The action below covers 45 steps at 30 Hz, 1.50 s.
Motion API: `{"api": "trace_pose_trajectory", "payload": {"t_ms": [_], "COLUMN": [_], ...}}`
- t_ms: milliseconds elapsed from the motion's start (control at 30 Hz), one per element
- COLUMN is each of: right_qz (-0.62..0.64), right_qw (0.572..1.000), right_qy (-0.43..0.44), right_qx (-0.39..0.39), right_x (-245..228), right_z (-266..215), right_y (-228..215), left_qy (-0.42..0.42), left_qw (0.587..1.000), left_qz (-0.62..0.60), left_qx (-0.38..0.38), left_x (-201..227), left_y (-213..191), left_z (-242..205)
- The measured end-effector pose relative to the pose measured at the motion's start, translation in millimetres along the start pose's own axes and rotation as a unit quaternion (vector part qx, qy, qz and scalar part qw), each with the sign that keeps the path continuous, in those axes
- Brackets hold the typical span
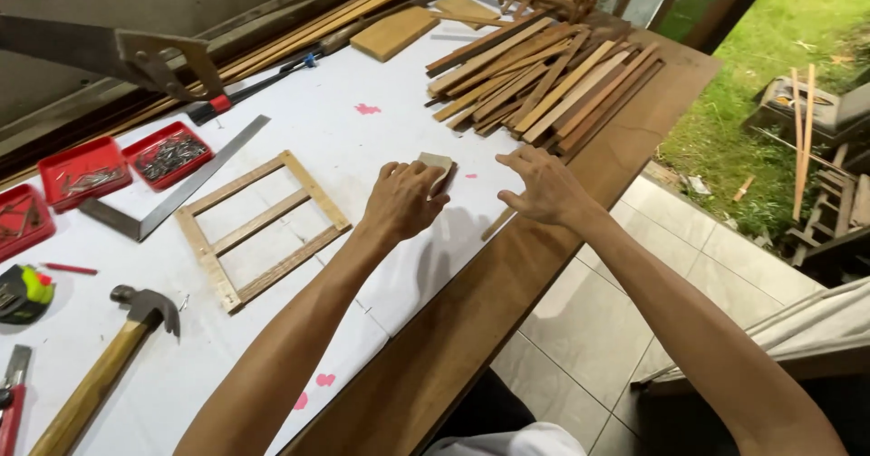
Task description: The person measures a small wooden frame with a tape measure, marks it with a pencil, positions thin wooden slats across the frame, and hammers nails to fasten the slats in place, working at a cluttered workbench.
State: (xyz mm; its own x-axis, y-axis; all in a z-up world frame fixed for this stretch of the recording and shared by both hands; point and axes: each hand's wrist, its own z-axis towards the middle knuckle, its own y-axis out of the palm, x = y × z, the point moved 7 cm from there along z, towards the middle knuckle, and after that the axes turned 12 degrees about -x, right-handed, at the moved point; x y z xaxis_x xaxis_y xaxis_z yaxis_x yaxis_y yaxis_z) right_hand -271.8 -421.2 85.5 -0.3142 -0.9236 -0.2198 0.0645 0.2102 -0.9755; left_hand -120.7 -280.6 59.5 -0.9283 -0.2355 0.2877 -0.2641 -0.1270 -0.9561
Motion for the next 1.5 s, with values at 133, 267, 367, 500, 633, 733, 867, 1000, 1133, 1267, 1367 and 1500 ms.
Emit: {"api": "trace_pose_trajectory", "payload": {"t_ms": [133,267,367,500,633,733,867,1000,1133,1267,1367,1500], "right_qz": [-0.018,-0.023,-0.031,-0.034,-0.052,-0.049,-0.081,-0.078,-0.069,-0.073,-0.065,-0.079], "right_qw": [0.999,0.999,0.999,0.999,0.997,0.998,0.996,0.997,0.997,0.996,0.997,0.996], "right_qy": [-0.030,-0.020,-0.011,-0.028,-0.040,-0.021,-0.013,-0.007,0.022,0.028,0.030,0.022], "right_qx": [0.024,0.014,0.000,0.024,0.044,0.018,0.022,0.015,-0.010,-0.033,-0.038,-0.036], "right_x": [36.1,60.1,89.2,128.3,169.4,196.9,221.8,251.0,279.7,308.9,314.1,325.2], "right_z": [-12.2,-12.0,4.8,33.2,68.5,97.2,135.8,173.6,212.8,255.4,271.4,291.9], "right_y": [-1.4,-21.9,-32.3,-49.0,-60.7,-64.0,-76.5,-67.5,-58.2,-35.2,-27.7,-16.8], "left_qy": [0.052,0.006,0.007,0.050,-0.014,-0.008,0.003,-0.001,0.018,0.032,0.035,0.057], "left_qw": [0.998,0.996,0.996,0.997,0.989,0.991,0.994,0.989,0.991,0.993,0.993,0.994], "left_qz": [0.023,0.020,0.033,0.058,0.069,0.074,0.065,0.064,0.080,0.052,0.047,0.049], "left_qx": [0.025,-0.085,-0.081,-0.029,-0.132,-0.107,-0.088,-0.133,-0.103,-0.102,-0.103,-0.079], "left_x": [40.1,62.1,61.8,56.9,68.9,59.7,53.7,35.4,9.3,2.0,-12.7,-17.3], "left_y": [-3.8,-1.8,10.1,19.6,-9.9,-3.7,-13.5,0.3,18.2,21.2,42.0,45.6], "left_z": [28.7,55.6,84.0,131.9,164.9,212.7,264.6,304.9,356.7,390.2,416.8,432.0]}}
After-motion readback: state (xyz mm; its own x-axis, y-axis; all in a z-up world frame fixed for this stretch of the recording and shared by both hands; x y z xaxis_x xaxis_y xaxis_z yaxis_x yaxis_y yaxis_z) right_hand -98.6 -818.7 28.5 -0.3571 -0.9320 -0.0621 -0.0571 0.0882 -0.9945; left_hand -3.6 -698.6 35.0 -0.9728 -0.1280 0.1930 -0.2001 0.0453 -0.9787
